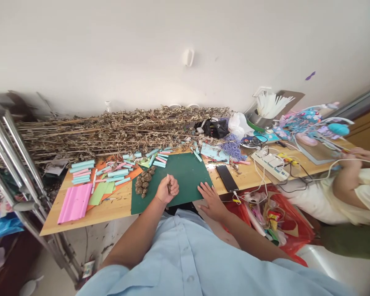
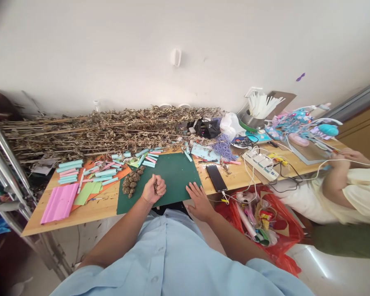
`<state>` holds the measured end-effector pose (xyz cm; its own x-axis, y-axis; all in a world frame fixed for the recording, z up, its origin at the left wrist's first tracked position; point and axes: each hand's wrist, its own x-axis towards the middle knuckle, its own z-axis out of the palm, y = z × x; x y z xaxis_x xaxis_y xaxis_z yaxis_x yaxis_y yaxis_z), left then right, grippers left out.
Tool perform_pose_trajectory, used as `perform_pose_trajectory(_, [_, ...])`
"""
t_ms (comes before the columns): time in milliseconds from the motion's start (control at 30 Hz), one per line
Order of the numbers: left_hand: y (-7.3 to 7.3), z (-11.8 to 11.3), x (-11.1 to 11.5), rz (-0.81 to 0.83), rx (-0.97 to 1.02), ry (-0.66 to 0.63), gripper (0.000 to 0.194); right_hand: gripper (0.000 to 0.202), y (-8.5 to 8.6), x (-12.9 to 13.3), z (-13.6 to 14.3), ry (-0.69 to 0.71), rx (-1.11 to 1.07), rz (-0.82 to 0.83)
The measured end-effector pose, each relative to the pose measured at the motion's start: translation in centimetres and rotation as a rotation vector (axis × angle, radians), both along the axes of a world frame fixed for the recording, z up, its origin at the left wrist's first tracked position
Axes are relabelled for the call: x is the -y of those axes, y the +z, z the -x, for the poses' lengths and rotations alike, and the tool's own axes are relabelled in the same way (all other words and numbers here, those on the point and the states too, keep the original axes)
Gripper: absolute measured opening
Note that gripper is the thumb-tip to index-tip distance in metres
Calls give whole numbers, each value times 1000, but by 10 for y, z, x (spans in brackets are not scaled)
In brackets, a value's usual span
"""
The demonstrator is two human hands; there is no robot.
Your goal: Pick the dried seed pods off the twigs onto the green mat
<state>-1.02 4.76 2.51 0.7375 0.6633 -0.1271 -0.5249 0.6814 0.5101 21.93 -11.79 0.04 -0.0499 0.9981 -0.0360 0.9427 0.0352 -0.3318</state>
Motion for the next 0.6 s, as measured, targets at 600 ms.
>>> perform_pose_trajectory(600, [19,-41,0,51,-306,326,57,67,26,-89,98,-6,-601,-404])
